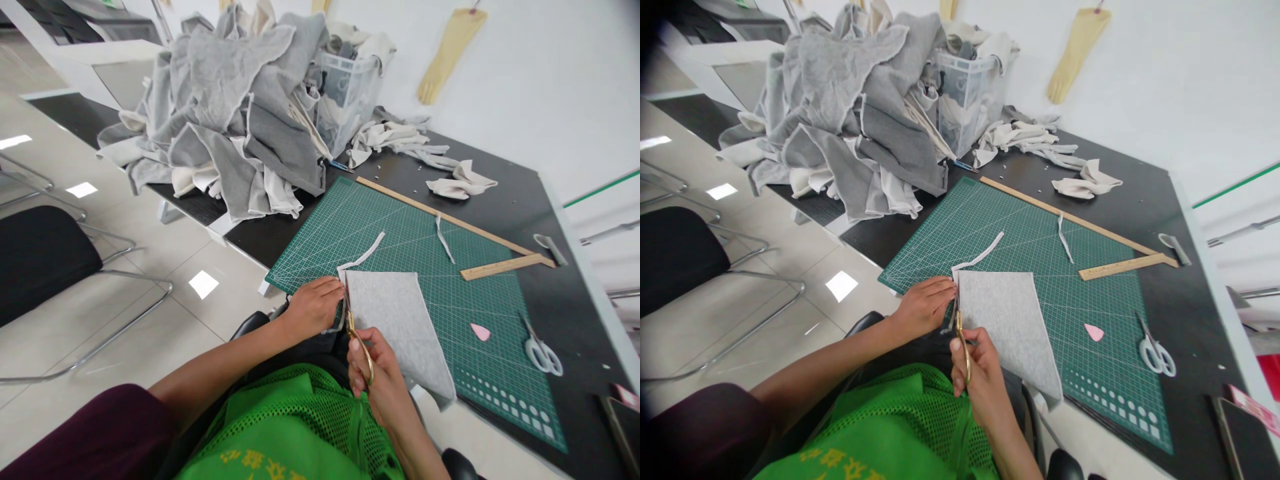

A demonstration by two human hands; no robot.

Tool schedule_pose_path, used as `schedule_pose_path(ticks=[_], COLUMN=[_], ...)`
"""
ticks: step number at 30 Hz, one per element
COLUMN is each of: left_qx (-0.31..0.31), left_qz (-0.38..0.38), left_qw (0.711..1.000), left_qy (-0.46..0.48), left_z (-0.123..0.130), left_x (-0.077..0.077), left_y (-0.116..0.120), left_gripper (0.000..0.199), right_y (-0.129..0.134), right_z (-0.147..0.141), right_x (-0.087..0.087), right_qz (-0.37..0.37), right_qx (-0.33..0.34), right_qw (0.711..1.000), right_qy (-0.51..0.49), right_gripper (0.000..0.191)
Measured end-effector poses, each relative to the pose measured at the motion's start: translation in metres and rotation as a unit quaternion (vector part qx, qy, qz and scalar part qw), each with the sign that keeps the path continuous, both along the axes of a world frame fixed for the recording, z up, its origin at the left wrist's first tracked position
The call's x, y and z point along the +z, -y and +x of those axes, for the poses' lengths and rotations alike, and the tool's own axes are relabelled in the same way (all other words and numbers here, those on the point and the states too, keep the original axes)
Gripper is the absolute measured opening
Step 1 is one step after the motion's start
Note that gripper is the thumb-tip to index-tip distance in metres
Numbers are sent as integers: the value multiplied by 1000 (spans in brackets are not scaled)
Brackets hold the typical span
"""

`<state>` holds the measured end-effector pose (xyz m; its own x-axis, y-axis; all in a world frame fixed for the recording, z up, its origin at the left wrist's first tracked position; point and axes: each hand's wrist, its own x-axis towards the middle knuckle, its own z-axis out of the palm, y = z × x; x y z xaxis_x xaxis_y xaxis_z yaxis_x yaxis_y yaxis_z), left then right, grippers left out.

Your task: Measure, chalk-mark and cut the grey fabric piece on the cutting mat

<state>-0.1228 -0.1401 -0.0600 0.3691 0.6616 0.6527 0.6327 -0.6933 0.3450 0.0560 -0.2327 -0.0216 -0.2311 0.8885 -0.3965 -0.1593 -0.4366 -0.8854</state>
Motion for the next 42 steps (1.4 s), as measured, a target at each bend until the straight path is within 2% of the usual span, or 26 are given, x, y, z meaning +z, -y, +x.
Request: schedule_pose_path(ticks=[12,23,30,42], left_qx=[-13,-7,-7,-2], left_qz=[-5,18,20,21], left_qw=[1000,1000,1000,1000], left_qy=[-2,12,9,2], left_z=[-1,-1,-1,0], left_x=[0,1,-2,2], left_y=[0,0,1,1], left_gripper=[27,28,30,25], right_y=[-10,-19,-17,-12], right_z=[6,2,-1,-3], right_x=[3,6,1,2], right_qz=[-26,-20,-16,10], right_qx=[0,6,3,9], right_qw=[1000,999,999,999], right_qy=[9,31,34,31], right_gripper=[43,43,42,36])
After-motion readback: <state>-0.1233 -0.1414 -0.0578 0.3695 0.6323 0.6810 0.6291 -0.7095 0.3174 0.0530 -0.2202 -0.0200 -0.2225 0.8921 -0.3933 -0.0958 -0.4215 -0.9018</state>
